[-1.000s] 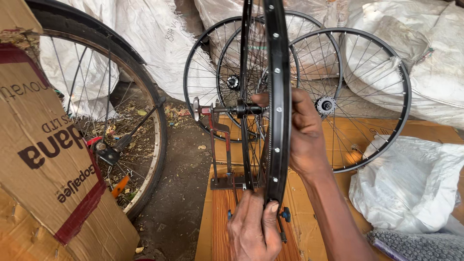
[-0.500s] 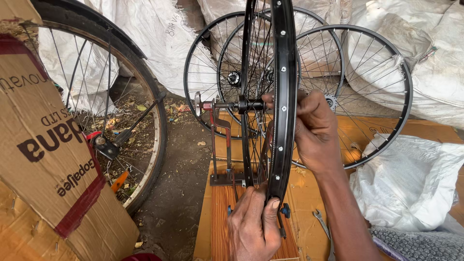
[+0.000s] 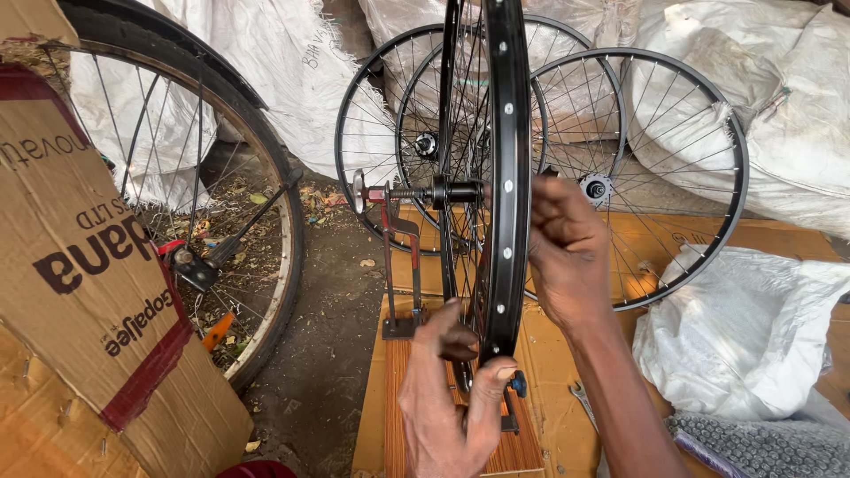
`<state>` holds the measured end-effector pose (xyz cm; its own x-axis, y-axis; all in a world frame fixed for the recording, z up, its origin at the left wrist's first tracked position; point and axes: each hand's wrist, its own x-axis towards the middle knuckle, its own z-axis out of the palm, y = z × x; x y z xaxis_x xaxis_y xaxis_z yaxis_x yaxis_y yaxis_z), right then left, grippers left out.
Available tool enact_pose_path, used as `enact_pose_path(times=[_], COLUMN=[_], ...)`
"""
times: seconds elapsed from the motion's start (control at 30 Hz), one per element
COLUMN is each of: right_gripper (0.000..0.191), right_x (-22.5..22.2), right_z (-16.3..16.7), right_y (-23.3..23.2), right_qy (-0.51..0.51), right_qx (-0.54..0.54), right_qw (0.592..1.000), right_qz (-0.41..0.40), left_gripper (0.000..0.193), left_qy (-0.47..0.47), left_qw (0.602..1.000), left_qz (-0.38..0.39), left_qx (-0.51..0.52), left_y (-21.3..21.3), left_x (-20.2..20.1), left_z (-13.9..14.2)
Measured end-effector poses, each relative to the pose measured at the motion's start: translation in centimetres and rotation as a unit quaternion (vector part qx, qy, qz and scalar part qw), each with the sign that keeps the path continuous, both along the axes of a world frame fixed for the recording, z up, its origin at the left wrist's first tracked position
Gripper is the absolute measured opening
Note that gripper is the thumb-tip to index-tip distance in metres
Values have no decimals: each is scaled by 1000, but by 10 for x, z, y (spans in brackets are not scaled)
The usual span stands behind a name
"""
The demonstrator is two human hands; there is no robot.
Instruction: The person secures a bicycle wheel onto a truing stand and repeatedly rotates it while pressing a small metal ring against the rim to check for alignment or wobble. The person adjusts the stand's clamps and continues the inspection process.
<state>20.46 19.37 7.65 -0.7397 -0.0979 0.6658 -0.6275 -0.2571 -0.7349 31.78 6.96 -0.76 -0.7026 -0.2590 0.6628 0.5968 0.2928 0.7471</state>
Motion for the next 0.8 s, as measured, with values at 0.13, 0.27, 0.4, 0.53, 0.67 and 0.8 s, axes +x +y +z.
enact_pose_path(times=[0.13,0.27,0.4,0.53,0.67,0.8], right_gripper=[23,13,13,25,51,59], right_x=[-15,-16,-16,-12,5,12], right_z=[-14,-23,-16,-11,-17,-20], right_y=[0,-4,0,4,11,18], right_qy=[-29,0,-137,-38,46,60], right_qx=[103,32,-49,-92,-38,-8], right_qw=[994,994,983,983,998,998], right_qz=[29,106,116,151,25,7], left_gripper=[33,22,17,17,18,20], left_qy=[-62,-53,-31,-130,-80,-89], left_qw=[997,997,998,990,995,994], left_qz=[-12,-24,-10,-44,-25,-19], left_qx=[-46,-53,-50,-45,-51,-55], left_y=[0,3,5,5,5,6], left_x=[1,-1,-1,-3,-5,-5], left_z=[-1,-1,0,-2,-6,-8])
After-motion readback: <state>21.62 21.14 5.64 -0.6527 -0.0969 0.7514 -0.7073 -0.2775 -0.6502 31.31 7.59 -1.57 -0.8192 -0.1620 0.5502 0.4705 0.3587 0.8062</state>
